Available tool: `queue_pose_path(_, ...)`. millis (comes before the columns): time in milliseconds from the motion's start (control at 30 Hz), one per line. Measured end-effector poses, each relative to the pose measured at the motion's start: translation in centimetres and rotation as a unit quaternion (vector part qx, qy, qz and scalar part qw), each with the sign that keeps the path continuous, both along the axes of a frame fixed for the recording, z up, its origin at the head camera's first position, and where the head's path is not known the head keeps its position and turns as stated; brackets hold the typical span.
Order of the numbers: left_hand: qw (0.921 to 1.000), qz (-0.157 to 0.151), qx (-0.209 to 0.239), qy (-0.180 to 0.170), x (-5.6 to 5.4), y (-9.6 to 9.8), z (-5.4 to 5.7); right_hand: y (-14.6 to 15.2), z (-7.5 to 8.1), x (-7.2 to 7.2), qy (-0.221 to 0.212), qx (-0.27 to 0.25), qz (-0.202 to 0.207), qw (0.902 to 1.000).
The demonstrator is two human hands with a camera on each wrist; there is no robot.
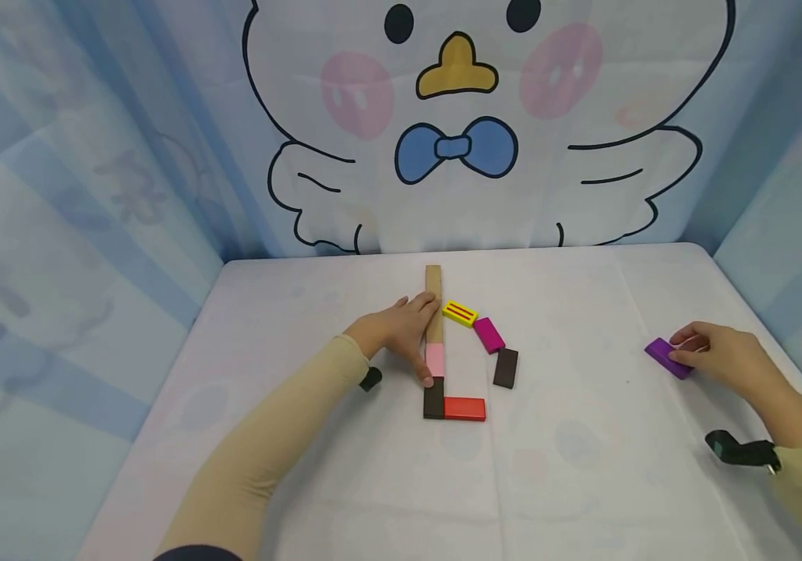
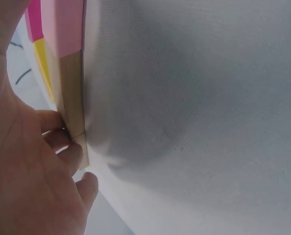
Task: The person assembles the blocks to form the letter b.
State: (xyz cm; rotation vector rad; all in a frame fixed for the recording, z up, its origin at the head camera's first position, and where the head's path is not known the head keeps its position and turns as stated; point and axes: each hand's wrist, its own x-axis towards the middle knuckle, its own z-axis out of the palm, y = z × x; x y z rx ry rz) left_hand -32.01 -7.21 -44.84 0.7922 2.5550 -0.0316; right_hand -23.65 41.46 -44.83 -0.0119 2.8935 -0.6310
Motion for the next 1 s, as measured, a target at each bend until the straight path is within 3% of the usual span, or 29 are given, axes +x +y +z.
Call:
queue_pose_path(300, 0.9999, 0.005, 0.008, -0.003, 0.1, -0.1, 0.0, -2.4, 0.4, 0.5, -0.019, -0.011, 0.043, 0.9988)
queue_pose_path(733, 1.0, 0.0, 0.006, -0.005, -0.1, 0.1, 0.1, -6.3, 0.1, 2.4, -0.062, -0.068, 0.038, 0.995)
queue_pose_path(1000, 0.9999, 0.004, 0.006, -0.009, -0.1, 0.0, 0.1, -9.2, -0.4, 3.2, -0.08, -0.1, 0.058, 0.9901)
